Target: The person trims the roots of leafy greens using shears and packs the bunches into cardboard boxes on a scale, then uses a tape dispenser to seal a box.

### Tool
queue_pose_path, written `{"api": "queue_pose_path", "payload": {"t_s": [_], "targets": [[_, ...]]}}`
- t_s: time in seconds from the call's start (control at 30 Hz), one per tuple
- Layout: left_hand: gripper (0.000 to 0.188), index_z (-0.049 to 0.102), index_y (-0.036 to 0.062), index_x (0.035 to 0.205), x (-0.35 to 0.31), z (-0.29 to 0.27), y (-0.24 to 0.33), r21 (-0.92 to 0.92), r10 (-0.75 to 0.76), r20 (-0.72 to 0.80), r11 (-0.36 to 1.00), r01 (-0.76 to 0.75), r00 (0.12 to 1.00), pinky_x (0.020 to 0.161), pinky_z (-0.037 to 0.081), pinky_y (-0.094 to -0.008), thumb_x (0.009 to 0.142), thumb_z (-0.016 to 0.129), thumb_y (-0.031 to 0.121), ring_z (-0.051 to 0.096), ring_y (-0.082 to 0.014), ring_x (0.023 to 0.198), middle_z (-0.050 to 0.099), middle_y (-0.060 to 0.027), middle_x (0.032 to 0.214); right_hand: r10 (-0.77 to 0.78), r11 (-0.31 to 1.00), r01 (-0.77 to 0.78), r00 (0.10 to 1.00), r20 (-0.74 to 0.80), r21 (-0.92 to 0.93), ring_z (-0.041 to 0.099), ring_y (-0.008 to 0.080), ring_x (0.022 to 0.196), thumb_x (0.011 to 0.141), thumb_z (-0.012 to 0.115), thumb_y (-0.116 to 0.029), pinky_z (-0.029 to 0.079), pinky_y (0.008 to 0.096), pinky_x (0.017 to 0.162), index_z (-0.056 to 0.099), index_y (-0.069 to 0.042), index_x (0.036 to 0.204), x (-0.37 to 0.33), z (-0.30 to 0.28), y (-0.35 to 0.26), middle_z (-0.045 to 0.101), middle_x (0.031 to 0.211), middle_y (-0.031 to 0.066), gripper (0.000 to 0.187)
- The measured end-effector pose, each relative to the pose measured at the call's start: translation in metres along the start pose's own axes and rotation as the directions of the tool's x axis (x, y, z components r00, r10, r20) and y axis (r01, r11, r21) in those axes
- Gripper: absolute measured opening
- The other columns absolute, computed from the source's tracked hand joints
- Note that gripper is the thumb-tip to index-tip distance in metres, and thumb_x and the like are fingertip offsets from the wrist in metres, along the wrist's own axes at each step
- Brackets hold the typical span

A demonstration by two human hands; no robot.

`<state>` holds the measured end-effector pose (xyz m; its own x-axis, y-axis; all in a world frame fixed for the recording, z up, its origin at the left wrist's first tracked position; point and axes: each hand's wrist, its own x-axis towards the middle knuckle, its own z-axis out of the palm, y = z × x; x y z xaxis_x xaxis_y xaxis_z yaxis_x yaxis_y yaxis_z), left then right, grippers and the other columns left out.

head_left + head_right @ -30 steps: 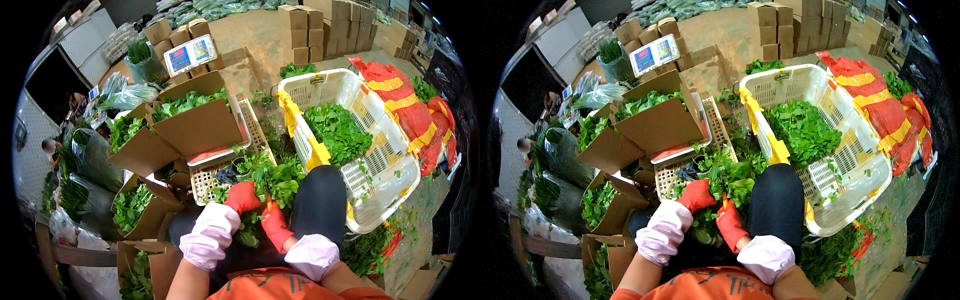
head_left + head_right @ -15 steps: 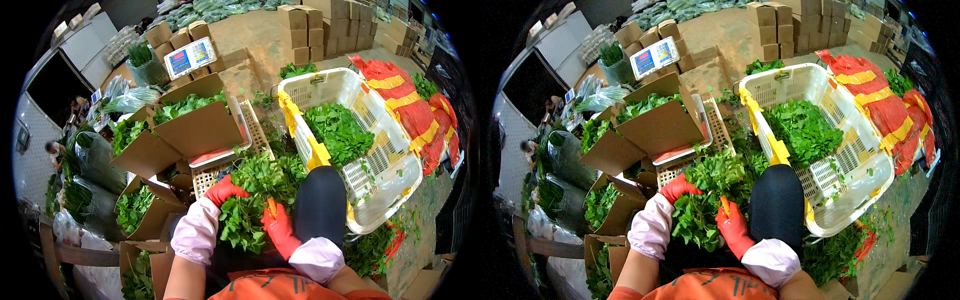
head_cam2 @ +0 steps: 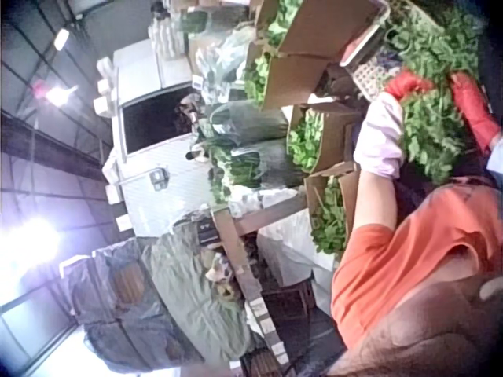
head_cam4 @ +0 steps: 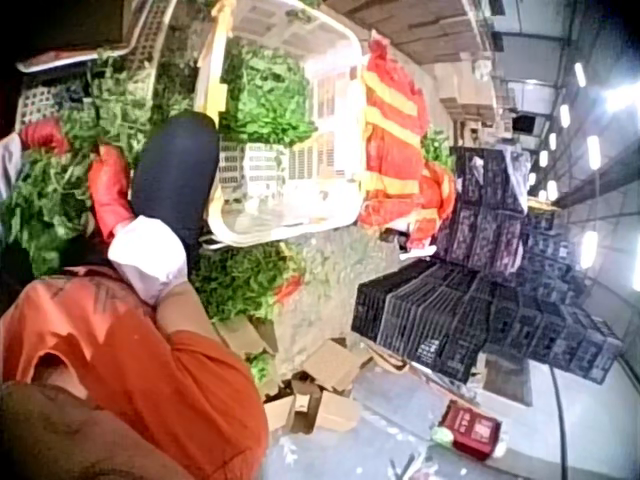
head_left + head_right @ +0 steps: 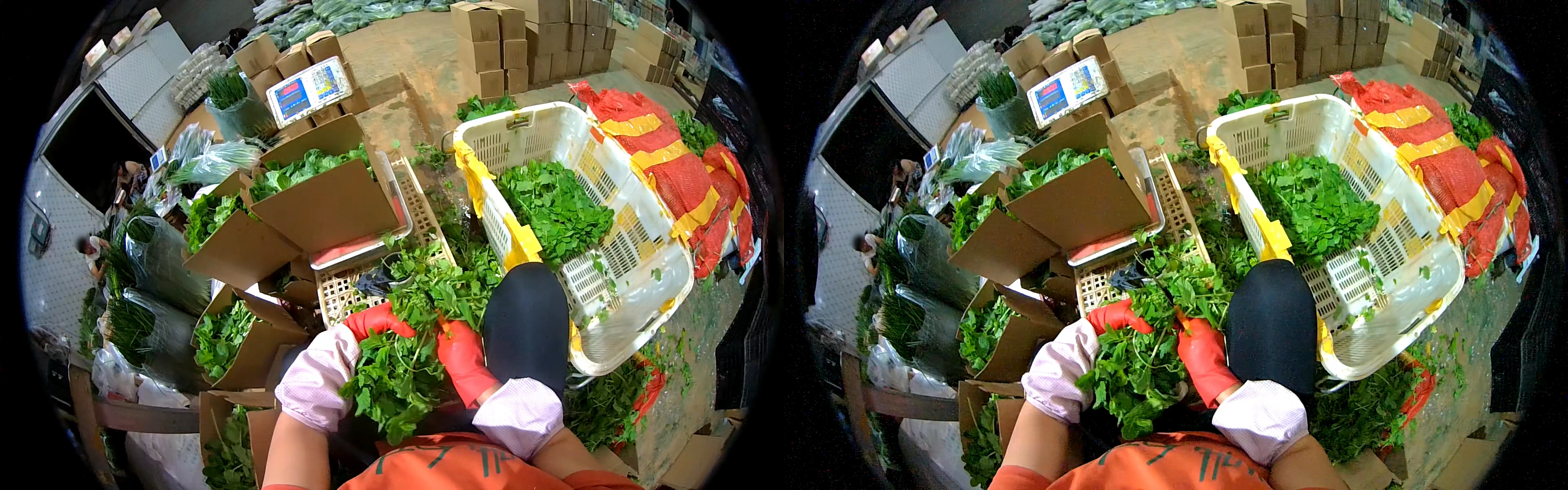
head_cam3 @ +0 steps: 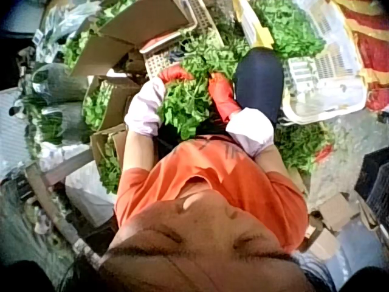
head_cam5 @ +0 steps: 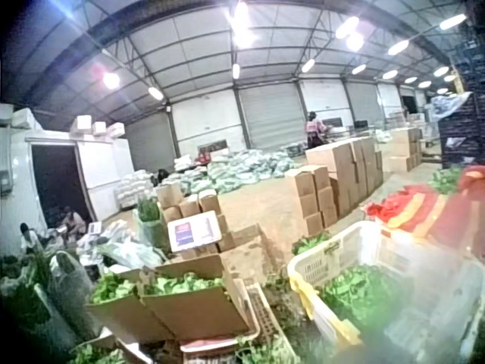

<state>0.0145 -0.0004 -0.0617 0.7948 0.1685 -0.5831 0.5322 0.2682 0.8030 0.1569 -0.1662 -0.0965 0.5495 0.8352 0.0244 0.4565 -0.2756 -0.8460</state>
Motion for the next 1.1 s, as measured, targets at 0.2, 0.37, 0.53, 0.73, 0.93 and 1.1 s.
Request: {"api": "queue_pose_path", "payload": {"t_s": [0.2, 0.37, 0.53, 0.73, 0.93, 1.1], "targets": [[0.055, 0.054, 0.0018, 0.124, -0.013, 0.016, 0.004, -0.248, 0.074, 0.125, 0.968, -0.041, 0.989, 0.092, 0.044, -0.0348, 0.074, 0.071, 0.015, 0.058, -0.0178, 0.105, 0.061, -0.0099, 0.118, -0.014, 0.947, -0.048, 0.982, 0.189, 0.318, 0.059, 0.0204, 0.059, 0.077, 0.059, -0.008, 0.043, 0.0340, 0.051, 0.062, -0.007, 0.092, 0.015, -0.019, -0.011, 0.063, 0.079, 0.0080, 0.015], [0.060, 0.053, 0.0011, 0.124, -0.018, 0.035, 0.006, -0.497, 0.393, 0.422, 0.854, -0.154, 0.817, 0.093, 0.044, -0.0379, 0.072, 0.073, 0.022, 0.058, -0.0213, 0.105, 0.061, -0.0128, 0.116, -0.203, -0.005, -0.650, 0.745, 0.635, 0.760, 0.056, 0.0181, 0.058, 0.089, 0.050, -0.027, 0.047, 0.0315, 0.054, 0.060, -0.004, 0.096, 0.023, -0.032, -0.025, 0.059, 0.072, 0.0056, 0.026], [0.078, 0.049, -0.0062, 0.123, -0.029, 0.030, -0.003, -0.465, 0.442, 0.347, 0.847, -0.257, 0.827, 0.078, 0.050, -0.0449, 0.061, 0.083, 0.027, 0.061, -0.0308, 0.094, 0.060, -0.0207, 0.109, -0.111, 0.894, -0.071, 0.921, 0.373, 0.443, 0.064, 0.0246, 0.081, 0.088, 0.053, -0.024, 0.051, 0.0358, 0.069, 0.062, -0.002, 0.100, 0.007, -0.008, 0.005, 0.064, 0.085, 0.0078, 0.026], [0.075, 0.051, -0.0051, 0.122, -0.030, 0.026, 0.007, -0.448, 0.500, 0.323, 0.828, -0.336, 0.803, 0.078, 0.049, -0.0421, 0.062, 0.083, 0.028, 0.061, -0.0294, 0.092, 0.061, -0.0192, 0.107, 0.312, 0.918, -0.390, 0.824, 0.472, 0.074, 0.066, 0.0214, 0.091, 0.081, 0.062, -0.006, 0.050, 0.0307, 0.068, 0.061, -0.004, 0.105, 0.008, 0.000, 0.012, 0.065, 0.095, 0.0076, 0.024], [0.071, 0.048, -0.0057, 0.124, -0.047, 0.015, 0.026, -0.523, 0.505, -0.109, 0.703, -0.481, 0.856, 0.085, 0.049, -0.0433, 0.062, 0.074, 0.018, 0.060, -0.0311, 0.098, 0.058, -0.0197, 0.114, 0.344, 0.717, -0.494, 0.865, 0.366, 0.493, 0.056, 0.0193, 0.078, 0.076, 0.072, -0.017, 0.045, 0.0322, 0.069, 0.053, -0.001, 0.118, 0.017, 0.008, 0.022, 0.062, 0.092, 0.0067, 0.049], [0.074, 0.048, -0.0053, 0.123, -0.073, -0.005, 0.040, -0.447, 0.564, -0.191, 0.679, -0.583, 0.803, 0.086, 0.050, -0.0426, 0.059, 0.074, 0.019, 0.061, -0.0333, 0.097, 0.057, -0.0222, 0.115, 0.179, 0.825, -0.326, 0.926, 0.334, 0.462, 0.056, 0.0103, 0.064, 0.083, 0.055, 0.001, 0.044, 0.0222, 0.053, 0.051, -0.004, 0.121, 0.044, -0.028, -0.032, 0.064, 0.097, 0.0100, 0.039]]}}
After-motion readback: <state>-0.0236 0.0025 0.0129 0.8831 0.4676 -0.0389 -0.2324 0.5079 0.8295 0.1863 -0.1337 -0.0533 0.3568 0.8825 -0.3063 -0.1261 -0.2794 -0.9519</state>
